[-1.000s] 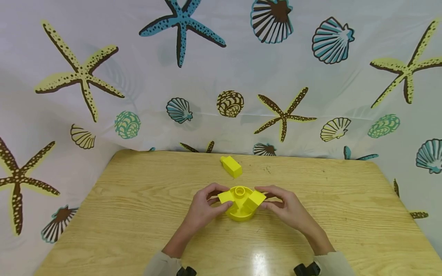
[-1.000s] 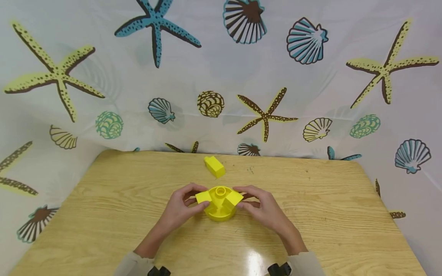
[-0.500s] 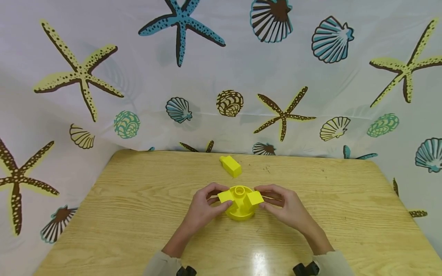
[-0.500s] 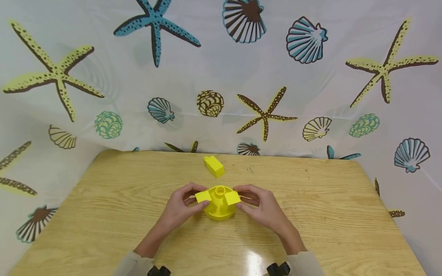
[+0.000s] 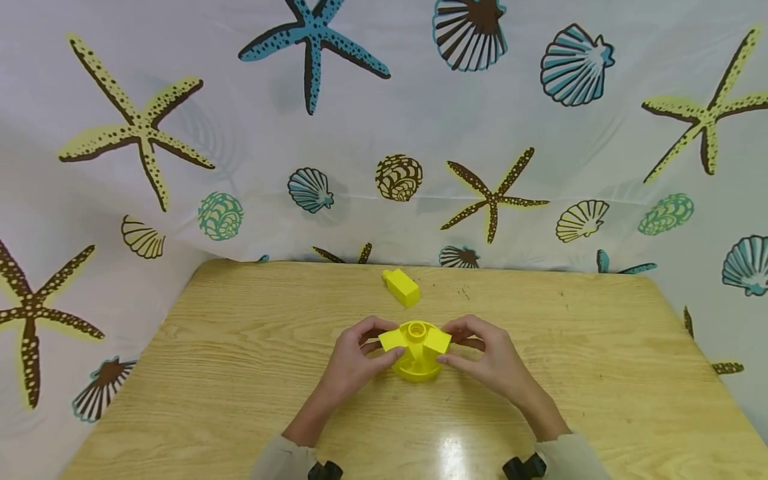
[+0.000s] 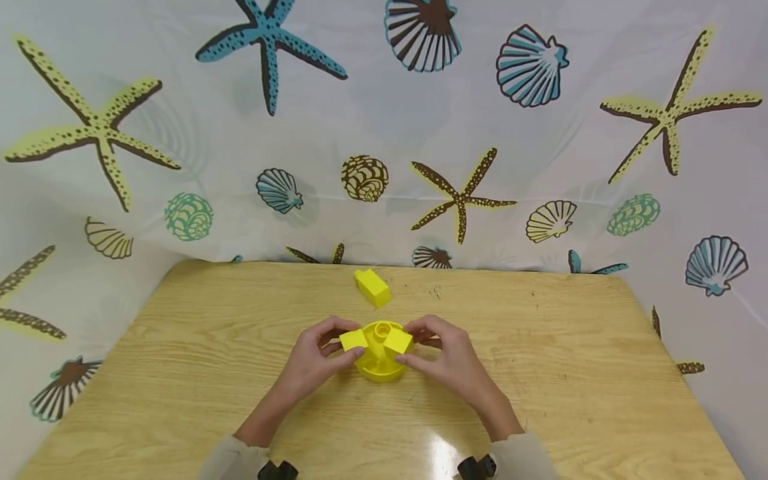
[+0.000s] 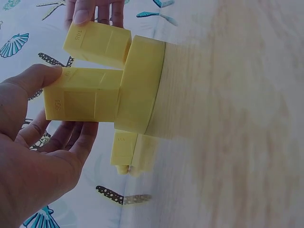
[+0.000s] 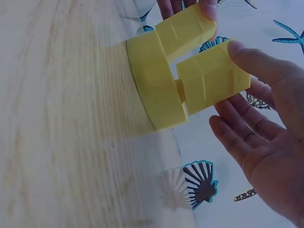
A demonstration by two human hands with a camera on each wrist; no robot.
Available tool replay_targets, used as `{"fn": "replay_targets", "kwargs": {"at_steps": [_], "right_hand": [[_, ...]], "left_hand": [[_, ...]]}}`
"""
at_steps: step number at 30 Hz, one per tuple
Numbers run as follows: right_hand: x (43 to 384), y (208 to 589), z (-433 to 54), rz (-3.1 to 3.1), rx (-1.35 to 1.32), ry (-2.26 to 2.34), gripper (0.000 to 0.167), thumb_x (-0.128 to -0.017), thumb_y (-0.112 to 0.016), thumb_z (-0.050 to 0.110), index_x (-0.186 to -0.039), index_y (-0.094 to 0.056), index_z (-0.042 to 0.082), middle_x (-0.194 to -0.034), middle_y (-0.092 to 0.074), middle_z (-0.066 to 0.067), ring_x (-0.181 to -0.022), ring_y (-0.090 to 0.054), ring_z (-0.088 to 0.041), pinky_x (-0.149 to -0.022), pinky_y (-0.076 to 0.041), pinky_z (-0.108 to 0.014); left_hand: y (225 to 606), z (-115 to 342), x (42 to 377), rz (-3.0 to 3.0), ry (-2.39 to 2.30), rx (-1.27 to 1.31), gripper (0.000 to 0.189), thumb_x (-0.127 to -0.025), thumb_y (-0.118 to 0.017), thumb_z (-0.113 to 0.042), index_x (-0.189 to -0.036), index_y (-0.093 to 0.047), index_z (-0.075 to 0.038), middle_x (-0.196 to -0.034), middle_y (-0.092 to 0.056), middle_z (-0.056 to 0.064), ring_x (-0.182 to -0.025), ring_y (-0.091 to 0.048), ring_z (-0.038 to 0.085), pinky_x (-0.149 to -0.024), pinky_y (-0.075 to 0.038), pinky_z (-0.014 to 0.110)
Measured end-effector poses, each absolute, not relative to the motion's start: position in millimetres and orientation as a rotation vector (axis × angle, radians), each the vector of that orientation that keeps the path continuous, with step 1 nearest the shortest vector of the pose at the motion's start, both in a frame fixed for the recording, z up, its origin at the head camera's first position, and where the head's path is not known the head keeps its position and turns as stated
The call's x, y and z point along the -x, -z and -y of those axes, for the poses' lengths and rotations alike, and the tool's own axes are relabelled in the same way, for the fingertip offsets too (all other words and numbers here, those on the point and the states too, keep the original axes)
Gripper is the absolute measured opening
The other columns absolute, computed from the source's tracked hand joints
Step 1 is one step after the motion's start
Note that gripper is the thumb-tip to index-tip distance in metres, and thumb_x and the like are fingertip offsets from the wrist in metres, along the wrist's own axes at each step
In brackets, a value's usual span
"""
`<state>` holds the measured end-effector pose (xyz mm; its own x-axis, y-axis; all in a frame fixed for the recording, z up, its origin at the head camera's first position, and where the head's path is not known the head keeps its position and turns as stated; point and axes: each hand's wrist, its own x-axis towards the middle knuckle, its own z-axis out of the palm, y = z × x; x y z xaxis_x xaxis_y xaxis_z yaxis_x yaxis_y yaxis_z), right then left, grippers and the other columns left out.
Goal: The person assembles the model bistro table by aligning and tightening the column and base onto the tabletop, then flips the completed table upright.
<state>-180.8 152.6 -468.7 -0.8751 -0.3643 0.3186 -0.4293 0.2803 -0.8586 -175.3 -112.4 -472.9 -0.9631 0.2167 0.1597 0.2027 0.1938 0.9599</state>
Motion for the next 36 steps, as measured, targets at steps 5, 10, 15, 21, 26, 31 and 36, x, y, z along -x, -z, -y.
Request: {"fn": "replay_targets", "kwargs": {"at_steps": [5,10,15,21,26,31,36], "right_hand": [[181.9,470.1,-146.9,2.489,-0.829,-1.580,0.047,-0.088,-0.084,0.018,-0.132,-0.069,0.010,-0.111,-0.064,0.001,-0.099,-0.065,-0.021,-0.090,-0.060,-0.044],[182.2,470.8,-143.6,2.507,-0.841,-1.532,0.046,-0.089,-0.083,0.021,-0.133,-0.070,0.013,-0.108,-0.061,0.004,-0.095,-0.063,-0.019,-0.088,-0.061,-0.041],[183.6,466.9,-146.7,2.550,-0.866,-1.572,0.046,-0.090,-0.081,0.019,-0.134,-0.069,0.012,-0.114,-0.064,0.000,-0.091,-0.065,-0.021,-0.085,-0.061,-0.035],[187.8,461.6,-153.0,2.586,-0.962,-1.558,0.043,-0.092,-0.077,0.014,-0.134,-0.068,0.009,-0.121,-0.067,-0.003,-0.093,-0.067,-0.020,-0.085,-0.061,-0.033],[188.8,461.3,-153.2,2.572,-0.940,-1.547,0.037,-0.093,-0.077,0.014,-0.129,-0.071,0.011,-0.116,-0.070,-0.002,-0.093,-0.067,-0.020,-0.082,-0.062,-0.032],[188.7,461.8,-151.8,2.540,-0.937,-1.658,0.038,-0.094,-0.076,0.012,-0.131,-0.069,0.005,-0.127,-0.067,-0.007,-0.114,-0.066,-0.027,-0.091,-0.059,-0.037],[185.7,459.1,-152.5,2.564,-0.916,-1.729,0.038,-0.097,-0.072,0.006,-0.134,-0.065,0.001,-0.134,-0.066,-0.012,-0.121,-0.065,-0.031,-0.098,-0.056,-0.037]], "left_hand": [[472.4,112.9,176.0,-2.411,-1.945,-0.435,0.031,-0.088,-0.081,-0.005,-0.117,-0.070,-0.005,-0.123,-0.066,0.009,-0.114,-0.063,0.025,-0.098,-0.056,0.035],[471.9,112.8,176.0,-2.419,-1.934,-0.424,0.032,-0.088,-0.082,-0.005,-0.117,-0.069,-0.004,-0.122,-0.066,0.008,-0.114,-0.063,0.025,-0.098,-0.056,0.036],[472.6,112.4,175.6,-2.398,-1.952,-0.426,0.030,-0.088,-0.081,-0.004,-0.116,-0.070,-0.005,-0.121,-0.066,0.007,-0.115,-0.063,0.024,-0.098,-0.056,0.035],[473.7,112.9,176.4,-2.389,-1.956,-0.435,0.032,-0.088,-0.081,-0.004,-0.117,-0.069,-0.003,-0.121,-0.066,0.008,-0.115,-0.063,0.025,-0.098,-0.056,0.035],[474.5,113.2,176.6,-2.386,-1.956,-0.437,0.032,-0.088,-0.081,-0.004,-0.118,-0.069,-0.002,-0.121,-0.066,0.008,-0.115,-0.063,0.025,-0.099,-0.056,0.036],[474.4,113.2,176.1,-2.371,-1.978,-0.436,0.031,-0.088,-0.081,-0.003,-0.117,-0.069,-0.003,-0.122,-0.066,0.009,-0.115,-0.063,0.025,-0.098,-0.056,0.035],[473.9,112.9,175.8,-2.363,-1.989,-0.441,0.030,-0.088,-0.080,-0.003,-0.117,-0.069,-0.004,-0.122,-0.066,0.009,-0.115,-0.062,0.025,-0.098,-0.056,0.034]]}}
